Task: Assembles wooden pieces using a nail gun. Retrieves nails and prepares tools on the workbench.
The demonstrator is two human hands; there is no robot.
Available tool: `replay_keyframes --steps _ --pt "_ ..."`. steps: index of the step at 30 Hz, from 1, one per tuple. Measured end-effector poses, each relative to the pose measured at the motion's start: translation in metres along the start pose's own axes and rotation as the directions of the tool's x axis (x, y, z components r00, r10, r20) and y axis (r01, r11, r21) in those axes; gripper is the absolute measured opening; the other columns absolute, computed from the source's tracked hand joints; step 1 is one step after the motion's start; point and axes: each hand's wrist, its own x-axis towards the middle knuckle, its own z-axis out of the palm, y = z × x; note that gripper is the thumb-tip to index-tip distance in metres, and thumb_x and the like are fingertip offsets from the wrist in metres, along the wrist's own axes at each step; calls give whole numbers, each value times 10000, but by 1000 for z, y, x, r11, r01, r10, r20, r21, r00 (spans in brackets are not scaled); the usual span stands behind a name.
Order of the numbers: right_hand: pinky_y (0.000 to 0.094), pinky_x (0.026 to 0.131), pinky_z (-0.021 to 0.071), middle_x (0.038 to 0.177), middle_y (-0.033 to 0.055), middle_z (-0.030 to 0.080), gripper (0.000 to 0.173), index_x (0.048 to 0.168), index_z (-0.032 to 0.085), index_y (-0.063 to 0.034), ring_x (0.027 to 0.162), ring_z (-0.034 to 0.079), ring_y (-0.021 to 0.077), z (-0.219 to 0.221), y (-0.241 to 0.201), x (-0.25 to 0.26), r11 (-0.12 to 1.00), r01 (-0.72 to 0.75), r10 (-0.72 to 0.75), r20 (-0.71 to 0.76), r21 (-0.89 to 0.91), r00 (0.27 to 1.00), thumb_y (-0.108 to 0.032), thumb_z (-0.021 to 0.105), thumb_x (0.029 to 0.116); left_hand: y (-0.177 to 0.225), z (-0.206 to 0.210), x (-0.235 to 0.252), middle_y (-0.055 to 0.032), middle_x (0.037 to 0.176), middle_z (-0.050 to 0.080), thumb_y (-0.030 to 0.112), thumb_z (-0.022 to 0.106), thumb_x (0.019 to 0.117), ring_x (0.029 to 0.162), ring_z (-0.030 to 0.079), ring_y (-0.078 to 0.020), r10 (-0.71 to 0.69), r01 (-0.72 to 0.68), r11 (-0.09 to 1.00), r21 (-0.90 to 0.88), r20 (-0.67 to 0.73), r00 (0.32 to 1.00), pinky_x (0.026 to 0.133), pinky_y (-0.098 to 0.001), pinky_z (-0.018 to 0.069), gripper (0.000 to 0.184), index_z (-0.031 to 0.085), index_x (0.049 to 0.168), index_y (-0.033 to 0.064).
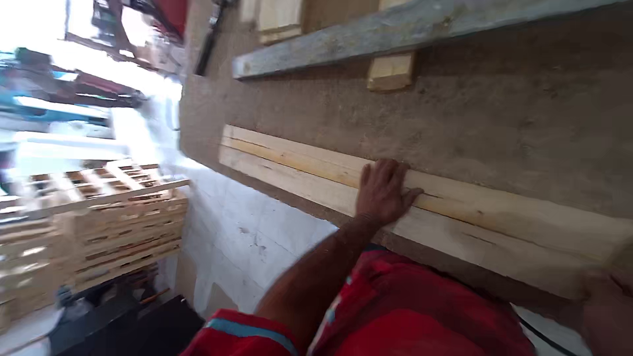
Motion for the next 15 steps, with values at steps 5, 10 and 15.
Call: replay_keyframes --steps 5,10,15 --pt "479 941 559 1175 214 680 310 1261 658 31 1048 671 271 6 18 7 999 -44 45 -163 11 986 -132 648 997 10 -8 3 -107 1501 529 672 418 987 1450 429 -322 20 -19 1000 -6 138 990 1196 -630 275 672 529 1478 226" --pt "480 996 551 1198 150 707 301 1245 709 -27 1110 682 242 0 17 15 998 -63 65 -118 25 991 -182 664 991 10 -5 5 -184 1461 536 690 399 966 1460 392 -403 6 1 998 -62 108 994 1187 -671 237 733 542 1439 150" --pt "436 986 555 1164 123 724 254 1201 727 -26 1091 687 200 -6 21 22 995 -60 68 -106 78 992 -133 683 974 12 1 5 -176 1448 542 728 355 968 1448 401 -401 25 -21 998 -57 67 997 1177 -666 240 765 542 1425 144"
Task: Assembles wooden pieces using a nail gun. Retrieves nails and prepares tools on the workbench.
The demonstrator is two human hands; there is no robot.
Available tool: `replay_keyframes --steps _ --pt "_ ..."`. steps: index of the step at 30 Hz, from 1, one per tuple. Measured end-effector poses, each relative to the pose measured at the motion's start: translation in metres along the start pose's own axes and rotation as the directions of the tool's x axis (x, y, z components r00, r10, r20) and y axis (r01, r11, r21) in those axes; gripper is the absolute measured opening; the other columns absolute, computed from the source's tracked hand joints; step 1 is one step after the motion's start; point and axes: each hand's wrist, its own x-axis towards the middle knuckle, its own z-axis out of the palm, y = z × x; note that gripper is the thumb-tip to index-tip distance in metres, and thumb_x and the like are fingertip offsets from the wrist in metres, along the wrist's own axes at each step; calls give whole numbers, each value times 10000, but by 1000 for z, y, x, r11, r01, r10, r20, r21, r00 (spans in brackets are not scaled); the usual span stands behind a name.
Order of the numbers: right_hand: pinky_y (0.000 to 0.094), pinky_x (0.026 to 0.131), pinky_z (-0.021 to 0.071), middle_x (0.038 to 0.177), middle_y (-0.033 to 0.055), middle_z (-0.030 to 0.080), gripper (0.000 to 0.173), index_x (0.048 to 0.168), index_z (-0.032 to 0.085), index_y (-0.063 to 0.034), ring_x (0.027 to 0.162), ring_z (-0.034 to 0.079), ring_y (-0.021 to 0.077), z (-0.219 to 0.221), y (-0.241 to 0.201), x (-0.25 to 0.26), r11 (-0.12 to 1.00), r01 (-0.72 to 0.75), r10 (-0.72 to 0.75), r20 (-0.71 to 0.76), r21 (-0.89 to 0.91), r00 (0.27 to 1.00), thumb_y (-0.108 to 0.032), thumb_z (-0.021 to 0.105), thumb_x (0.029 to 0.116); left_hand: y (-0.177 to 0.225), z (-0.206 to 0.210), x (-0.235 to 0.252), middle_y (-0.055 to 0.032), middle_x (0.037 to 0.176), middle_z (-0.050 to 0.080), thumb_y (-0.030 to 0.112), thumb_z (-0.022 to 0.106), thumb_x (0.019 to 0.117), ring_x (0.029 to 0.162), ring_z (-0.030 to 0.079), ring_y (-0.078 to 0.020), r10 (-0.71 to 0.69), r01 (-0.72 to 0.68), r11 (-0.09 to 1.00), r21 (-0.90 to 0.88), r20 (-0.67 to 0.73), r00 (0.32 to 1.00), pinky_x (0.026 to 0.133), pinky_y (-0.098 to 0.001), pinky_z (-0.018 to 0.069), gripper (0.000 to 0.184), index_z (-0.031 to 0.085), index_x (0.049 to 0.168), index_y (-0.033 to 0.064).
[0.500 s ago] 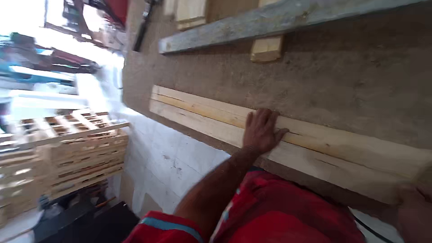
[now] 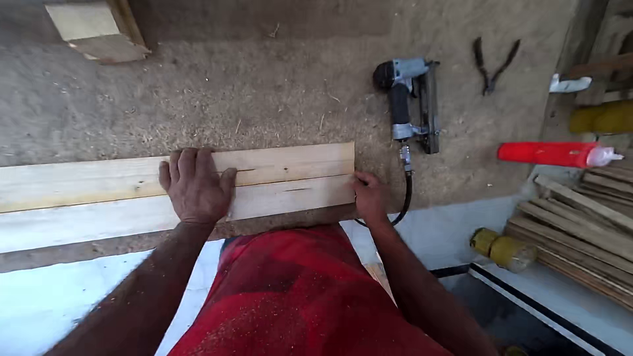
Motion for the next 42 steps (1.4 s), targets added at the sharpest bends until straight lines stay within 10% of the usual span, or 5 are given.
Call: replay_keyframes --steps 9,15,23,33,42 --pt "483 968 552 1196 149 679 341 1280 685 -69 1114 659 270 6 -15 -9 970 109 -130 -86 -217 988 -204 696 967 -1 8 0 -142 1440 555 800 358 930 1461 398 -354 -12 13 1000 10 -60 998 1208 -617 215 817 561 1410 170" --pt "558 1239 289 1565 161 475 705 1483 545 -122 1493 386 352 59 -67 11 559 692 -704 178 -458 687 -622 535 988 -3 10 0 -128 1399 577 774 383 941 1430 432 -334 6 -6 1000 4 -102 995 1209 -598 231 786 571 1403 167" --pt "569 1145 363 1237 148 667 658 1315 657 -112 1214 598 346 89 -54 33 413 707 -761 209 -574 614 -659 476 997 -4 19 2 -92 1386 609 783 429 931 1408 467 -293 -18 17 1000 -11 -149 989 1205 -570 252 756 611 1380 202" --pt "573 1171 373 1495 242 509 549 1352 663 -103 1410 456 421 35 -87 61 571 656 -700 126 -493 703 -520 515 1029 -1 12 5 -94 1399 597 787 402 936 1418 455 -300 -21 18 999 -30 -90 996 1205 -575 243 764 597 1391 205" --pt "631 976 514 1444 329 485 1164 1610 224 -9 1253 567 479 -52 -117 180 711 72 -294 -202 -699 934 -738 664 816 -1 11 4 -127 1396 586 791 376 935 1412 449 -332 -34 31 999 -45 -62 998 1190 -610 238 785 591 1379 180"
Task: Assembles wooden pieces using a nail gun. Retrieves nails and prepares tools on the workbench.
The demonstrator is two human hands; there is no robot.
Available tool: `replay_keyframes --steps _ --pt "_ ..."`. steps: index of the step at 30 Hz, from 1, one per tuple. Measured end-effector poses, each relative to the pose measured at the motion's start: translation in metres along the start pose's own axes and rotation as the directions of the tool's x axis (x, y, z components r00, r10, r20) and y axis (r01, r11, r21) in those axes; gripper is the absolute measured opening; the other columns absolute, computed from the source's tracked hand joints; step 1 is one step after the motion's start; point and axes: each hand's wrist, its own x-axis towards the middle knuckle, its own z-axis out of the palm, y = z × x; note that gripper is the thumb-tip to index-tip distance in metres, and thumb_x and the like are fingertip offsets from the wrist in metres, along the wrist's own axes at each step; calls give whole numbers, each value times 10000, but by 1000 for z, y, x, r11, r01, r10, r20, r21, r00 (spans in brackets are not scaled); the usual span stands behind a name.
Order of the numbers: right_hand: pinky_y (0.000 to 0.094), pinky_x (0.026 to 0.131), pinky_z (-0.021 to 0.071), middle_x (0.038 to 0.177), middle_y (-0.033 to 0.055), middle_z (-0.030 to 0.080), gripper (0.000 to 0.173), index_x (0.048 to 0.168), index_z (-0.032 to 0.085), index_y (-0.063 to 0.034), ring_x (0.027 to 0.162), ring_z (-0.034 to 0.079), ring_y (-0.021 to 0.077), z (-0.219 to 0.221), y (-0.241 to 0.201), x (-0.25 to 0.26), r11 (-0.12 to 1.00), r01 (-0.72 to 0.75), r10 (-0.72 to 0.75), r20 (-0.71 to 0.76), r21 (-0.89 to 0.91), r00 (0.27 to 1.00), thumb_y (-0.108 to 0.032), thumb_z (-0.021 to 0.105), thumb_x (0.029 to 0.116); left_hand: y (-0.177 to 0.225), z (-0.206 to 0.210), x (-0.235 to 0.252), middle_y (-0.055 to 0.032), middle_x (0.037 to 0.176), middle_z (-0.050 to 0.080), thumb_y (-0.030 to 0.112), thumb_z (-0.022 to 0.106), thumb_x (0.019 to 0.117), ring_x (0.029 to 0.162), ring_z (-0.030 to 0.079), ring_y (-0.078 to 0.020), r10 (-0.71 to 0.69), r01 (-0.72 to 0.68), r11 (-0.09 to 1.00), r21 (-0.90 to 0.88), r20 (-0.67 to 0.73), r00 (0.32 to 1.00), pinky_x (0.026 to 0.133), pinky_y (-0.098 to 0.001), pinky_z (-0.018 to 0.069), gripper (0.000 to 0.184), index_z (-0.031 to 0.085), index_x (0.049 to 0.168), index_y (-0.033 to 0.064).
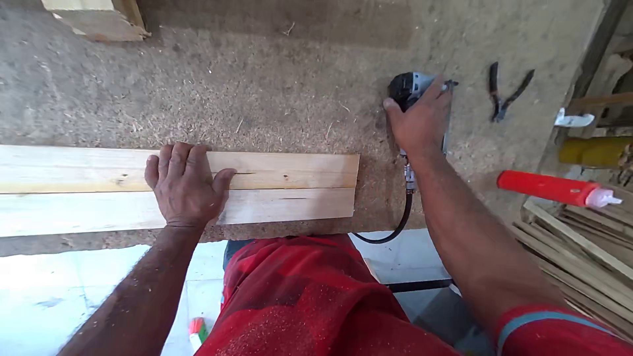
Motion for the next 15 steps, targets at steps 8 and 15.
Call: replay_keyframes --steps 8,15 --pt "677 966 501 1334 356 562 1109 1575 197 45 1182 614 501 -10 11 0 992 -113 102 177 51 979 -583 743 843 -4 6 -3 -111 1421 590 794 394 932 1442 433 -323 -15 16 1000 22 -34 999 1215 -596 223 790 593 1393 185" --pt "363 527 564 847 78 694 324 1248 603 -101 573 615 175 -90 24 -79 788 -281 -143 607 548 781 -255 632 965 -4 4 0 -71 1381 614 771 424 936 1410 468 -279 -12 13 1000 23 -42 999 1208 -564 253 738 613 1368 204"
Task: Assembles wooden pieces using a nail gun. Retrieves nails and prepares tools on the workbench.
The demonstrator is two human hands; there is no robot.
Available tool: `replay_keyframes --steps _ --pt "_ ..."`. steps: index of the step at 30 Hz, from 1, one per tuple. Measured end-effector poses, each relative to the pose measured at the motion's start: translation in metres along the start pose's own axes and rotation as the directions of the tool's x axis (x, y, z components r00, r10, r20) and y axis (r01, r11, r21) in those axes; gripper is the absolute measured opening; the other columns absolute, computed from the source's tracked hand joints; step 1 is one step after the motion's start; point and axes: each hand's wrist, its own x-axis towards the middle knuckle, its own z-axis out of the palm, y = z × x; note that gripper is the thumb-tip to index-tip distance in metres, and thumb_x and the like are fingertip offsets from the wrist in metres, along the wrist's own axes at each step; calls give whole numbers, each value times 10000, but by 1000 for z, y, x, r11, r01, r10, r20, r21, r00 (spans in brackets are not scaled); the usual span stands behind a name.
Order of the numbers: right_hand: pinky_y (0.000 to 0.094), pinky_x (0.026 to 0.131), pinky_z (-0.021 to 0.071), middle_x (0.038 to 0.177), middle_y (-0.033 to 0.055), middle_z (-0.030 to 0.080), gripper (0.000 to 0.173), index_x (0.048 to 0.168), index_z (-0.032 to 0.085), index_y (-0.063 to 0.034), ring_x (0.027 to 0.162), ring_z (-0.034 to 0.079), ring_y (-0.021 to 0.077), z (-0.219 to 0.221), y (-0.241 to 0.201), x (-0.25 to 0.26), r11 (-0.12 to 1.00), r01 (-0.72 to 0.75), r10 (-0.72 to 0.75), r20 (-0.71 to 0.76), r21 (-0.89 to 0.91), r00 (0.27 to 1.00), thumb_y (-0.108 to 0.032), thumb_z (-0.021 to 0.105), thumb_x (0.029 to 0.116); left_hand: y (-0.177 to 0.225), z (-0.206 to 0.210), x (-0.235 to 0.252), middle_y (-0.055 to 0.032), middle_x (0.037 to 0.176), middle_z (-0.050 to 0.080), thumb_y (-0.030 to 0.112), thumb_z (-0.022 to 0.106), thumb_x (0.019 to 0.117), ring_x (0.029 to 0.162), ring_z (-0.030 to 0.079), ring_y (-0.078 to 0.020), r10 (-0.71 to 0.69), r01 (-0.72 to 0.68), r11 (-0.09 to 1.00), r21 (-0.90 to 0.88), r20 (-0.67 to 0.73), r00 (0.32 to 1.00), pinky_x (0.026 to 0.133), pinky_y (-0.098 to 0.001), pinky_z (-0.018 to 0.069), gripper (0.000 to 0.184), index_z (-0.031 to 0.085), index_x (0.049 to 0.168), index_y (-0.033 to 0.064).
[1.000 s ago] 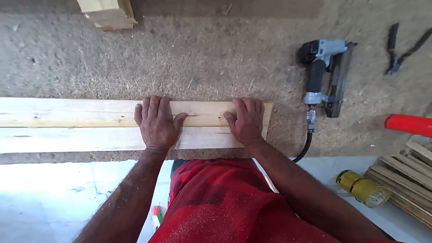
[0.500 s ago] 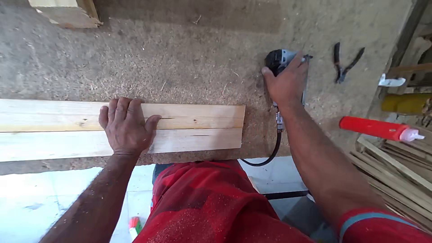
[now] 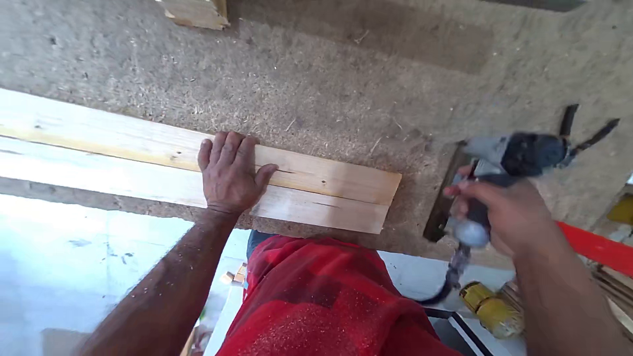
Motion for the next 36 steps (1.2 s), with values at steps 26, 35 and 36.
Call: replay_keyframes --steps 26,35,36 --pt "432 613 568 768 -51 653 405 1054 623 -245 735 684 137 168 -41 -58 658 301 214 554 -690 805 -564 684 813 1 0 1 -69 1360 627 728 486 940 1396 485 -269 15 -15 1000 -19 -25 1000 1208 -562 253 679 622 1363 214" --pt "473 637 554 815 23 659 438 1096 600 -175 784 690 226 168 -56 -55 617 257 347 550 -744 760 -492 707 812 0 4 -2 -75 1378 628 745 482 933 1408 478 -270 7 -8 1000 -14 -37 999 1217 -561 234 702 627 1372 217" --pt "466 635 558 813 15 659 445 1118 597 -183 780 691 218 166 -55 -55 622 264 334 554 -737 762 -498 699 819 1 2 -2 -83 1378 625 741 479 937 1408 475 -277 8 -9 1000 -17 -34 999 1215 -560 234 703 626 1373 209"
